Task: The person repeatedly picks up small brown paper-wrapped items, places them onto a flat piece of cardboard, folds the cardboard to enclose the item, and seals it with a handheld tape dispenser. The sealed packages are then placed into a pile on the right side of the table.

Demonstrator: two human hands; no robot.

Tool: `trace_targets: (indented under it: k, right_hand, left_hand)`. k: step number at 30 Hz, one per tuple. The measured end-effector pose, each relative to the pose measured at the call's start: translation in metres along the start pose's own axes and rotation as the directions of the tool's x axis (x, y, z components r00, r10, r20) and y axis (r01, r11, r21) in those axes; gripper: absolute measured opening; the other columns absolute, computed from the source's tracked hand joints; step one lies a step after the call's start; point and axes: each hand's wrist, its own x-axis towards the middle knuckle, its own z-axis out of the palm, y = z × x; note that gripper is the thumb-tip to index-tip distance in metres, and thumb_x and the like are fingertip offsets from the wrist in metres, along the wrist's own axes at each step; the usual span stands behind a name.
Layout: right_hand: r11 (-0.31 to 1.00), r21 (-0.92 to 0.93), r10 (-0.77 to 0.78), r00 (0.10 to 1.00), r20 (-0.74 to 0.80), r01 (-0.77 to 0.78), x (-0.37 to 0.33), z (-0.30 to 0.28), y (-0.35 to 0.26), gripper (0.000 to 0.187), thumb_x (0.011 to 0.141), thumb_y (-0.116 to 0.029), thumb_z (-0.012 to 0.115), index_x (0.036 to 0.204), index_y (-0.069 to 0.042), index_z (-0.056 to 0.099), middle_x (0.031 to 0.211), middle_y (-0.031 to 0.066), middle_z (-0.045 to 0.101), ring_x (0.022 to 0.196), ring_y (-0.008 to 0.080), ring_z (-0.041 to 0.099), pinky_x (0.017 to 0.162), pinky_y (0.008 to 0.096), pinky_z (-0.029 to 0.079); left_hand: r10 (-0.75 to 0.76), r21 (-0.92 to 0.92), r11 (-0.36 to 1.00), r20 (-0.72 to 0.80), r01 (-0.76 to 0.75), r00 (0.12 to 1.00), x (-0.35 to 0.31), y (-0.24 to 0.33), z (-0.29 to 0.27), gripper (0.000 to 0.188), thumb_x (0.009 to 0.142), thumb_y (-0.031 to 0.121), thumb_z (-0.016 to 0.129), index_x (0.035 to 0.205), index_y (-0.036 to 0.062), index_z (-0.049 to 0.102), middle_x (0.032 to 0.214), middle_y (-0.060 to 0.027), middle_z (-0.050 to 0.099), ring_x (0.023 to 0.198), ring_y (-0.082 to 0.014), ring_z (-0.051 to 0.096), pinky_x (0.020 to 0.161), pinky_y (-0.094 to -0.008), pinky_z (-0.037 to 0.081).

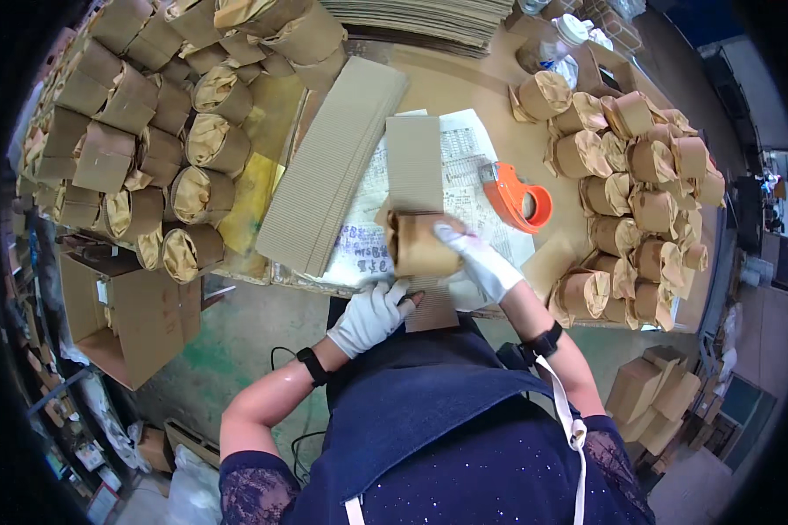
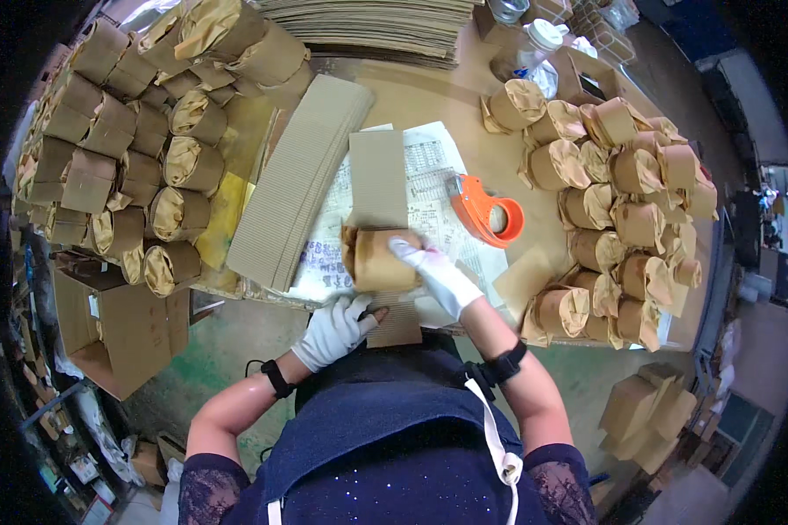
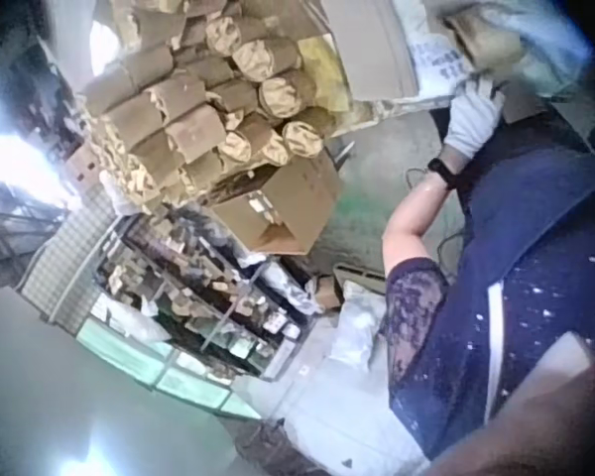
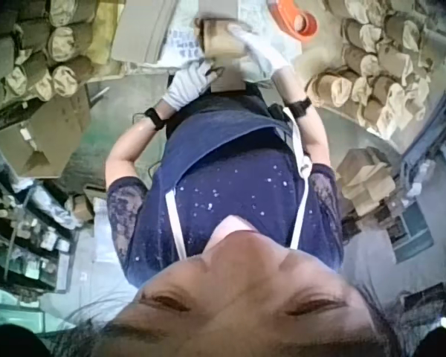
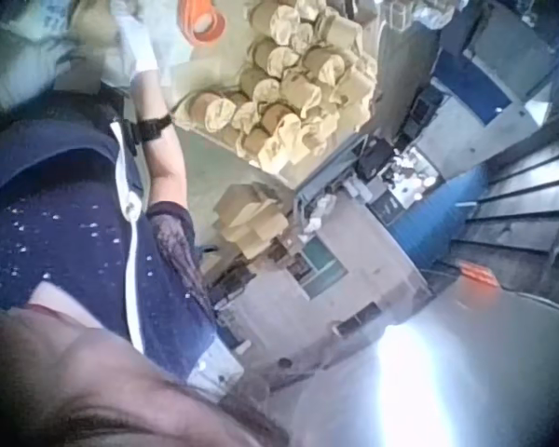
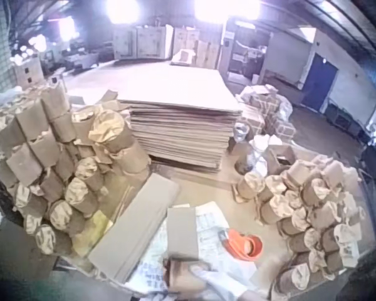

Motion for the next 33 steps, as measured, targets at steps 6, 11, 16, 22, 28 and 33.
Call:
trace_targets:
  k: [6, 11, 16, 22, 28, 33]
  right_hand:
    - [0.488, -0.872, -0.294, 0.949, -0.113, 0.048, 0.042, 0.002, -0.028, 0.089, 0.088, -0.075, 0.066, 0.138, -0.002, 0.065, 0.12, 0.0268, 0.072, 0.12, 0.0364, 0.07, 0.102, 0.045, 0.054]
    - [0.931, 0.361, -0.042, 0.999, -0.034, 0.052, 0.107, -0.019, -0.018, 0.082, 0.101, -0.059, 0.064, 0.156, -0.001, 0.046, 0.144, 0.027, 0.06, 0.138, 0.0338, 0.057, 0.115, 0.0415, 0.044]
    - [0.919, -0.335, -0.228, 0.973, -0.028, 0.206, 0.09, 0.0, -0.026, 0.082, 0.1, -0.054, 0.069, 0.149, 0.009, 0.05, 0.132, 0.0217, 0.068, 0.122, 0.027, 0.063, 0.108, 0.0387, 0.047]
    - [0.27, -0.755, -0.727, 0.641, 0.248, 0.598, 0.102, -0.018, -0.024, 0.065, 0.097, -0.055, 0.071, 0.126, 0.003, 0.066, 0.118, 0.0272, 0.072, 0.115, 0.0385, 0.069, 0.092, 0.0453, 0.055]
    - [0.301, -0.918, -0.661, 0.75, -0.006, 0.259, 0.063, -0.004, -0.015, 0.054, 0.093, -0.056, 0.072, 0.089, -0.002, 0.074, 0.073, 0.0205, 0.071, 0.07, 0.0362, 0.072, 0.069, 0.0455, 0.057]
    - [0.862, -0.477, -0.327, 0.91, -0.257, 0.175, 0.025, -0.008, -0.004, 0.057, 0.092, -0.059, 0.074, 0.095, -0.002, 0.078, 0.079, 0.0223, 0.073, 0.075, 0.0343, 0.073, 0.072, 0.0426, 0.055]
  left_hand:
    - [-0.242, -0.366, 0.915, -0.168, 0.167, 0.956, 0.079, -0.059, -0.03, 0.036, 0.091, 0.023, 0.076, 0.126, 0.0134, 0.075, 0.159, -0.0187, 0.048, 0.134, -0.0379, 0.057, 0.115, -0.0483, 0.045]
    - [-0.657, -0.554, 0.676, -0.153, 0.486, 0.739, 0.118, -0.082, 0.034, 0.041, 0.095, 0.023, 0.072, 0.127, -0.0018, 0.072, 0.158, -0.0261, 0.048, 0.14, -0.0393, 0.054, 0.12, -0.042, 0.041]
    - [-0.812, -0.822, 0.352, -0.03, 0.448, 0.582, 0.129, -0.078, 0.03, 0.044, 0.096, 0.024, 0.074, 0.133, 0.0006, 0.068, 0.137, -0.0279, 0.064, 0.125, -0.0418, 0.064, 0.103, -0.0447, 0.054]
    - [-0.681, -0.655, 0.382, 0.277, 0.652, 0.677, 0.137, -0.068, -0.027, 0.04, 0.096, 0.022, 0.073, 0.133, 0.0067, 0.072, 0.119, -0.0179, 0.076, 0.101, -0.0353, 0.076, 0.087, -0.0371, 0.061]
    - [-0.401, -0.219, 0.911, -0.263, 0.35, 0.878, 0.134, -0.058, -0.007, 0.059, 0.084, 0.031, 0.079, 0.138, 0.0112, 0.066, 0.127, -0.016, 0.074, 0.103, -0.0346, 0.072, 0.09, -0.0445, 0.059]
    - [-0.512, -0.172, 0.829, 0.151, 0.533, 0.845, 0.123, -0.048, -0.008, 0.113, 0.07, 0.05, 0.087, 0.162, 0.0093, 0.036, 0.149, -0.03, 0.051, 0.109, -0.0459, 0.066, 0.095, -0.0506, 0.057]
